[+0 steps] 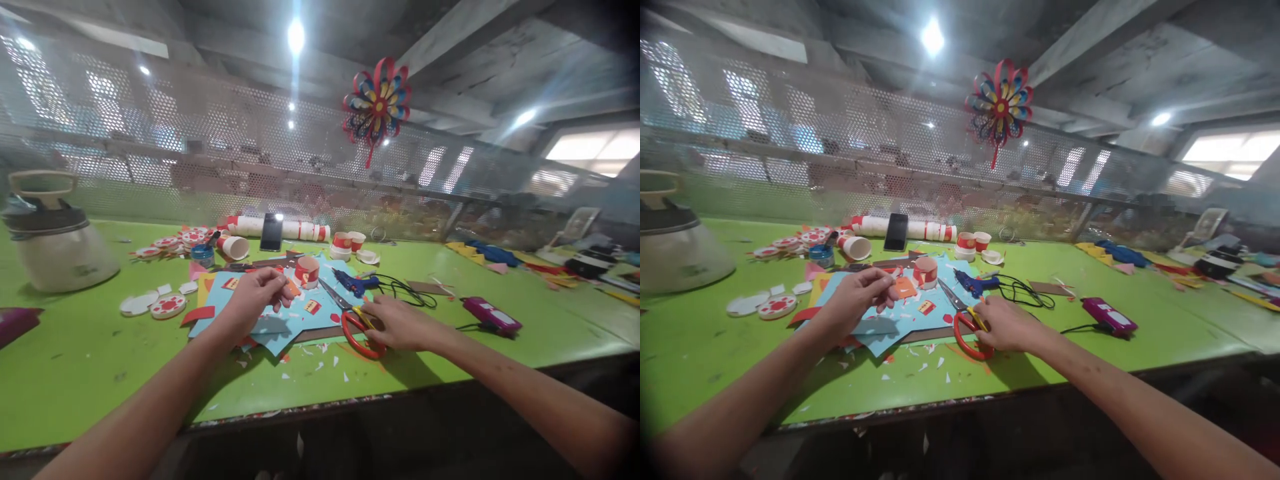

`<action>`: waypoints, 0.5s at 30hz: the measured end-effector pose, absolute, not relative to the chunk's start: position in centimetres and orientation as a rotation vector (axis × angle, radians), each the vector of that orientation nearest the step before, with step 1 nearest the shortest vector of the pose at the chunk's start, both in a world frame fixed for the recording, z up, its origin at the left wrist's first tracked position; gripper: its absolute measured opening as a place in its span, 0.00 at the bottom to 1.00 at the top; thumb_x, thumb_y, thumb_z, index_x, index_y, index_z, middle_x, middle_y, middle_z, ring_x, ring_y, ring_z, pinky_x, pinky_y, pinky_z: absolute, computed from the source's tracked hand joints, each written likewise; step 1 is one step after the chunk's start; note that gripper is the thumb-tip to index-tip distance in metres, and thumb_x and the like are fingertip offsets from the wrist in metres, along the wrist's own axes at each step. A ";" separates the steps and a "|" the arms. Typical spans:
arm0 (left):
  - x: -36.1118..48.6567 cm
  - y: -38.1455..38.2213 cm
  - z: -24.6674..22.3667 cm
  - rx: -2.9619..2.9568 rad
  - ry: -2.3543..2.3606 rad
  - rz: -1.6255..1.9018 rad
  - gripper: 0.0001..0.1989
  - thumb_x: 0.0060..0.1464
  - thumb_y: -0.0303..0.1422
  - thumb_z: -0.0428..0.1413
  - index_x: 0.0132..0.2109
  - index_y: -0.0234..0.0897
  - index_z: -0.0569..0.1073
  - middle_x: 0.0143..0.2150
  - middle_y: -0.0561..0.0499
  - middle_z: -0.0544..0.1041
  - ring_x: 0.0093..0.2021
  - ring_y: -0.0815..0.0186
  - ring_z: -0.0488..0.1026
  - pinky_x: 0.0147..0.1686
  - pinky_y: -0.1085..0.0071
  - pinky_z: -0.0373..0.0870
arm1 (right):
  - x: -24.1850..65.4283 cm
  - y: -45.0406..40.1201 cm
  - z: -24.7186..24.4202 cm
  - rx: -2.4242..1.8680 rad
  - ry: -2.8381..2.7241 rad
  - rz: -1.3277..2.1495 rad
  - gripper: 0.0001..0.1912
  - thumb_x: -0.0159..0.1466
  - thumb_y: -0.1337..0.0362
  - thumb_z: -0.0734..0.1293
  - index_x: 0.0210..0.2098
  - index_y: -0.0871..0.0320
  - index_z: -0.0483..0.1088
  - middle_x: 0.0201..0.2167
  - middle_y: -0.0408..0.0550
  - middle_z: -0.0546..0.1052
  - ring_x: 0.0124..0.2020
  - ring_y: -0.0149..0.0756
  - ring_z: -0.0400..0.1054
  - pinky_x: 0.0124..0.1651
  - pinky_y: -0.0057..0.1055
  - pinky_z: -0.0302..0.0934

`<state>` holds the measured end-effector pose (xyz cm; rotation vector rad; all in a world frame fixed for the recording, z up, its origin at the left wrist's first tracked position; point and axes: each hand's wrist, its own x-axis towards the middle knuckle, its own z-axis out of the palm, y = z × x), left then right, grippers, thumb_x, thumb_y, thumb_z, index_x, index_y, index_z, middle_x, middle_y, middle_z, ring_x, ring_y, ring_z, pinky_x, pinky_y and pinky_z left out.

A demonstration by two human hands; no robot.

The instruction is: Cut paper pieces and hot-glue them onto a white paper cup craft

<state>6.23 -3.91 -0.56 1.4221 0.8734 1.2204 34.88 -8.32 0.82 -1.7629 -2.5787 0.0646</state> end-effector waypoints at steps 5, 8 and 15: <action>6.1 -3.5 -1.2 1.423 0.890 1.189 0.11 0.51 0.38 0.58 0.29 0.33 0.70 0.25 0.49 0.76 0.23 0.69 0.71 0.23 0.73 0.62 | 34.0 -7.8 -0.1 -1.892 -2.596 0.208 0.23 0.52 0.67 0.65 0.48 0.55 0.65 0.39 0.52 0.74 0.37 0.42 0.67 0.31 0.28 0.51; 5.9 -3.3 -1.5 1.404 0.910 1.174 0.12 0.50 0.39 0.58 0.30 0.34 0.70 0.26 0.50 0.76 0.24 0.69 0.71 0.24 0.73 0.62 | 33.7 -7.0 -0.5 -1.962 -2.550 0.306 0.29 0.50 0.68 0.66 0.52 0.54 0.63 0.39 0.52 0.75 0.34 0.41 0.68 0.27 0.28 0.50; 5.8 -3.2 -1.0 1.295 0.931 1.137 0.11 0.49 0.38 0.59 0.32 0.34 0.71 0.28 0.49 0.76 0.30 0.68 0.72 0.28 0.74 0.64 | 33.7 -5.7 -0.9 -2.113 -2.366 0.353 0.25 0.53 0.63 0.66 0.51 0.58 0.64 0.40 0.57 0.76 0.34 0.44 0.70 0.28 0.29 0.53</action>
